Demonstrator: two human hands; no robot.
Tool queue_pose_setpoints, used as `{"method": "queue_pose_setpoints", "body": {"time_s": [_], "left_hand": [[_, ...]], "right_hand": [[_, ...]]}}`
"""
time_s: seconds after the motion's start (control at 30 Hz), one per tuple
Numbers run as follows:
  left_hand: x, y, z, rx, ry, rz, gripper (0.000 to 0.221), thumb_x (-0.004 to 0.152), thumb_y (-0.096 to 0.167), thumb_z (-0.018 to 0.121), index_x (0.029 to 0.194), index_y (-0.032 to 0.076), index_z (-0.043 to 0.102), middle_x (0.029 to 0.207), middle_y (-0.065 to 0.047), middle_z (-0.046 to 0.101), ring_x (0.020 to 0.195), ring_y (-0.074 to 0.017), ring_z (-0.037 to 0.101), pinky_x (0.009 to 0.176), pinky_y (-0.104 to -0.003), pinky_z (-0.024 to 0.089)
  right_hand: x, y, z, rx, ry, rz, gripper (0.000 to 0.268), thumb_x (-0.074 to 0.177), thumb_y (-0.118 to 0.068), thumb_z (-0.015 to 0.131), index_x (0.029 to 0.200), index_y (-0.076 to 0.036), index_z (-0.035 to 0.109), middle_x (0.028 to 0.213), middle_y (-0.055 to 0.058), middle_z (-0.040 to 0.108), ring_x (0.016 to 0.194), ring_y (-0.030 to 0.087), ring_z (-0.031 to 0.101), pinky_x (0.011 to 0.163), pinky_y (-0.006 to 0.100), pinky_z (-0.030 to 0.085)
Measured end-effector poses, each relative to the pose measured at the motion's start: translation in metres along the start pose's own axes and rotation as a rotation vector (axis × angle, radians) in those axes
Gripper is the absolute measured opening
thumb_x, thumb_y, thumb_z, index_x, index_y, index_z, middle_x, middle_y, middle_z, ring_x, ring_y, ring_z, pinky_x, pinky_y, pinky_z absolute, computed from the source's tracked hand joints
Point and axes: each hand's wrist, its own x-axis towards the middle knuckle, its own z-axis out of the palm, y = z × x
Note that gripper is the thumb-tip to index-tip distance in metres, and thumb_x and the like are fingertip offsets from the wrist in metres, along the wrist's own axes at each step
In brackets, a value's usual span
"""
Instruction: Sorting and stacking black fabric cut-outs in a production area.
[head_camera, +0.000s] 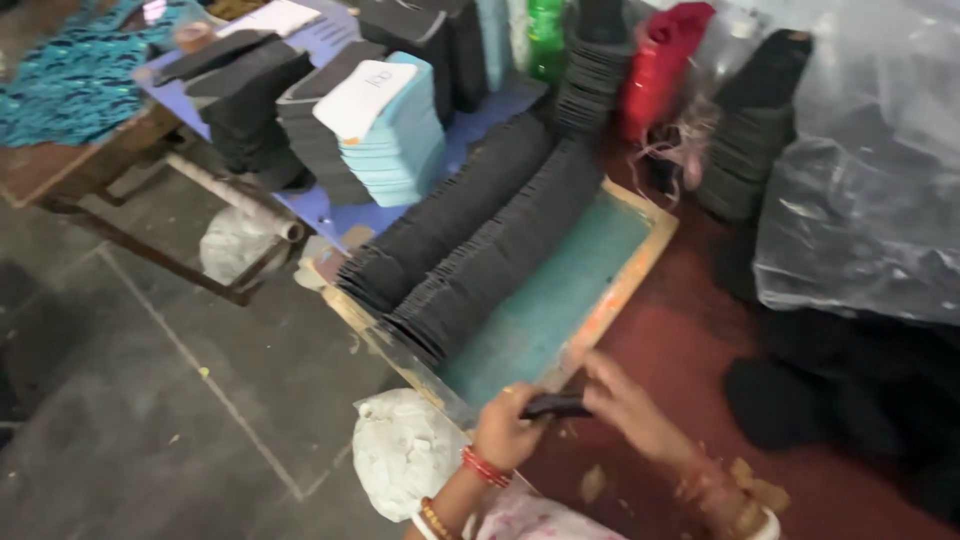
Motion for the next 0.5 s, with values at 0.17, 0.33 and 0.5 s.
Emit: {"method": "queue_pose_setpoints", "body": {"time_s": [0.17, 0.33, 0.5], "left_hand": [[0.006, -0.059, -0.033, 0.132, 0.073, -0.075, 0.033, 0.083, 0.027, 0.082, 0.103, 0.005, 0.066, 0.094, -0.02, 0.069, 0.089, -0.0438, 0.068, 0.074, -0.049, 0.056], [-0.001, -0.091, -0.01, 0.244, -0.012, -0.155, 0.038, 0.087, 0.036, 0.079, 0.106, 0.006, 0.064, 0.092, -0.023, 0.068, 0.084, -0.0472, 0.066, 0.072, -0.055, 0.054], [-0.037, -0.197, 0.054, 0.297, -0.09, -0.144, 0.058, 0.08, 0.04, 0.085, 0.115, 0.0, 0.06, 0.091, -0.029, 0.065, 0.079, -0.0497, 0.066, 0.068, -0.057, 0.054]], "right_hand": [[0.159, 0.168, -0.002, 0.599, 0.636, 0.054, 0.073, 0.102, -0.047, 0.043, 0.161, -0.007, 0.028, 0.168, 0.013, 0.03, 0.148, 0.027, 0.036, 0.118, 0.042, 0.029], [0.271, 0.161, -0.026, 0.488, 1.174, 0.291, 0.082, 0.105, -0.061, 0.038, 0.158, 0.001, 0.03, 0.162, 0.023, 0.036, 0.149, 0.033, 0.036, 0.124, 0.04, 0.024], [0.306, 0.131, -0.004, -0.127, 1.212, 0.198, 0.084, 0.111, -0.059, 0.034, 0.156, 0.012, 0.033, 0.166, 0.029, 0.032, 0.155, 0.038, 0.031, 0.131, 0.043, 0.015]]}}
